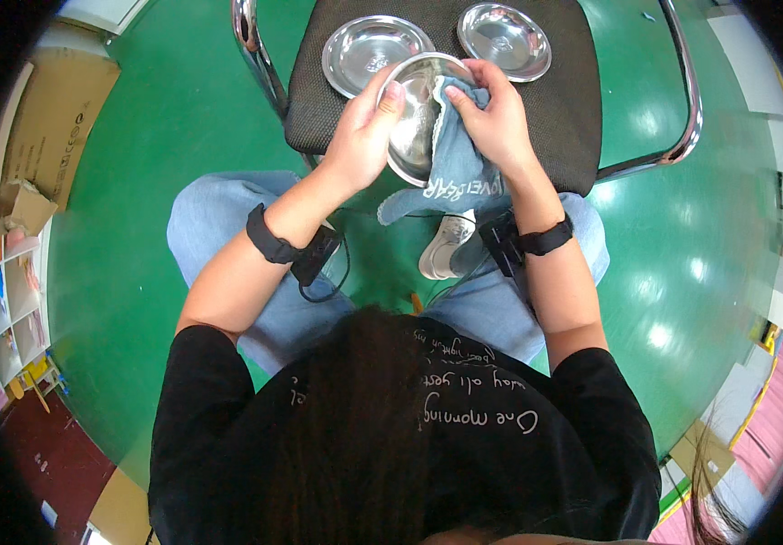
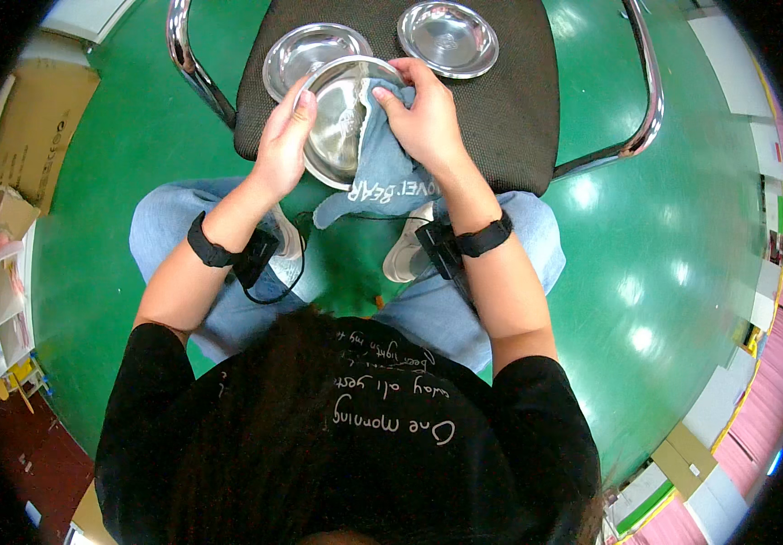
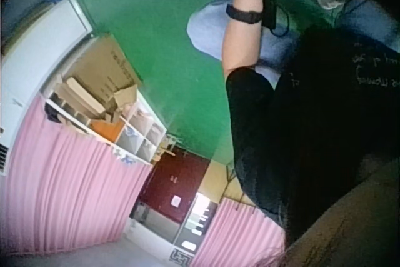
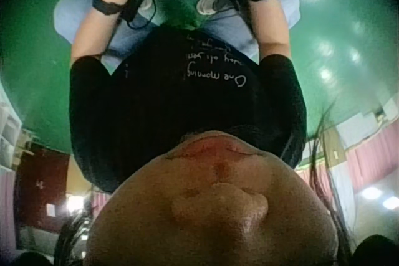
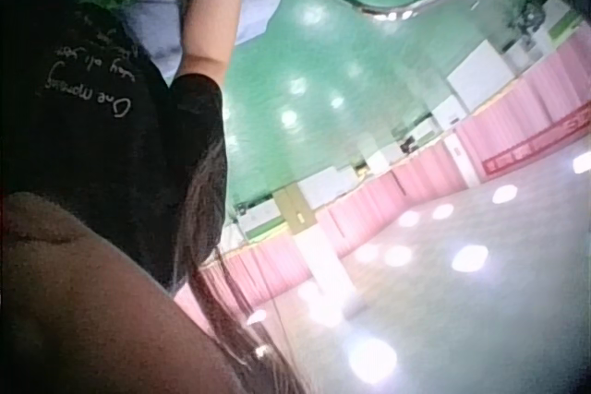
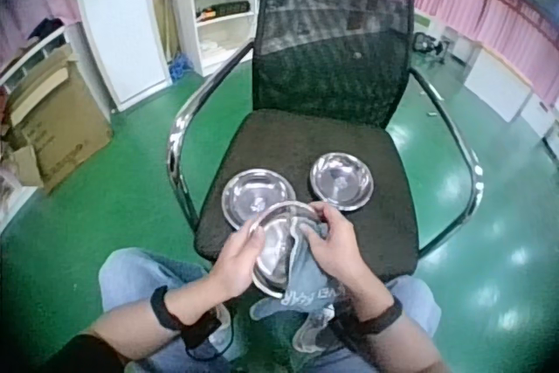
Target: The person wipes and polishes small stainless steel dishes using a blue cloth, handling each dish sequentially and setting it down on a chair.
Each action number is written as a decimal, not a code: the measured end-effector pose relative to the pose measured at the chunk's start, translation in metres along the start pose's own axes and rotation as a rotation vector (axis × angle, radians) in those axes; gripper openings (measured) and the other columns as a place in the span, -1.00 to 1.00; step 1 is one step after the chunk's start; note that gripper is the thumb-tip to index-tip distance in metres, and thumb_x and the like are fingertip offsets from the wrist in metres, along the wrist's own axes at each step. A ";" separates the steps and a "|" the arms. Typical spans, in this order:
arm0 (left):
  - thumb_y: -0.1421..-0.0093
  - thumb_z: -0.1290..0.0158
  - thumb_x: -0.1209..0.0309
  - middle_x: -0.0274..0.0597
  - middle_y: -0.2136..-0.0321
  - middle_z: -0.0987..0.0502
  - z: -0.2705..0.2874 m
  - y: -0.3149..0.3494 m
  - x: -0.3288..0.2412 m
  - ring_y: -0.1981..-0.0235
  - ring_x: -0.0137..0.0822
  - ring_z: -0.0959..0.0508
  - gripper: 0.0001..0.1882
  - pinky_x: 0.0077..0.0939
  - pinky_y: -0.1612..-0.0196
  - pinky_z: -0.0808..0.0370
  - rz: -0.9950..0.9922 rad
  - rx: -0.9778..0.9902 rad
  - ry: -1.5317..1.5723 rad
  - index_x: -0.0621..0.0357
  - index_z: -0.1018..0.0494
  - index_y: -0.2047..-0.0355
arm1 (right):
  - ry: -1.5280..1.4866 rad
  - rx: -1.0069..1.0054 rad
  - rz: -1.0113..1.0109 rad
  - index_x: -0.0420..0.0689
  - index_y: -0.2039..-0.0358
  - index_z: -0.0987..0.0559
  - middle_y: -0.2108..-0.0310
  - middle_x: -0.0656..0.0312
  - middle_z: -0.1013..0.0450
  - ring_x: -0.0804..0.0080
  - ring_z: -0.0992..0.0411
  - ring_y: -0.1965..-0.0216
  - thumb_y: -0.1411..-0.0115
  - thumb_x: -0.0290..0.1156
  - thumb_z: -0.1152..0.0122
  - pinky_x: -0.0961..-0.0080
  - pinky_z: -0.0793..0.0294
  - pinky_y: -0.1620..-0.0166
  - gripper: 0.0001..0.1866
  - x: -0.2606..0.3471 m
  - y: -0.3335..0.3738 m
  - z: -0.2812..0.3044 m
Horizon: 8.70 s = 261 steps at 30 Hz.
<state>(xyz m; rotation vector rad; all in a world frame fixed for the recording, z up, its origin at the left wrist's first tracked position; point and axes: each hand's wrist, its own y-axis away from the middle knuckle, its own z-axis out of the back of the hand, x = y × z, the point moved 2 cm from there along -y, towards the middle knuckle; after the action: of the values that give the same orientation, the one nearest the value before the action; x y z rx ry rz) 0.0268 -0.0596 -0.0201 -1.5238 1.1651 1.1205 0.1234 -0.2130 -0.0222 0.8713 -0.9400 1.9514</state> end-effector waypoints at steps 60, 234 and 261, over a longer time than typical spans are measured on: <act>-0.39 0.27 0.17 -0.13 0.04 -0.45 0.014 -0.013 -0.017 0.03 -0.38 -0.47 -0.54 -0.51 -0.06 -0.40 0.077 0.007 0.164 0.24 -0.21 -0.14 | -0.269 0.357 -0.055 -0.14 -0.15 -0.26 0.03 0.15 -0.36 0.36 -0.31 -0.01 0.11 -0.49 -0.36 0.46 -0.28 -0.11 -0.24 0.003 0.005 0.011; -0.21 0.14 0.49 0.37 0.47 -0.47 0.009 -0.010 0.015 0.39 0.25 -0.53 -0.57 -0.02 0.33 -0.45 0.053 -0.088 -0.647 0.42 0.01 -0.01 | -0.901 -0.016 -0.689 -0.28 0.14 -0.50 0.22 0.13 -0.51 0.38 -0.50 0.24 -0.08 -0.54 -0.28 0.45 -0.50 0.12 -0.69 -0.004 0.019 -0.007; -0.11 0.10 0.59 0.14 0.53 -0.42 0.028 -0.009 -0.015 0.47 0.10 -0.50 -0.68 -0.07 0.45 -0.31 0.110 0.844 -0.900 0.08 -0.18 0.11 | -0.150 0.765 -0.306 -0.24 0.27 -0.58 0.40 0.32 -0.53 0.59 -0.41 0.36 0.05 -0.44 -0.39 0.56 -0.42 0.20 -0.69 -0.001 0.031 -0.015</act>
<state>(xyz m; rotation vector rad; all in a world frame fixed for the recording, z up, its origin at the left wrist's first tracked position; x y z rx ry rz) 0.0294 -0.0286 -0.0097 -0.2380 0.8770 1.0032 0.0940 -0.2142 -0.0397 1.5001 -0.0795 1.9900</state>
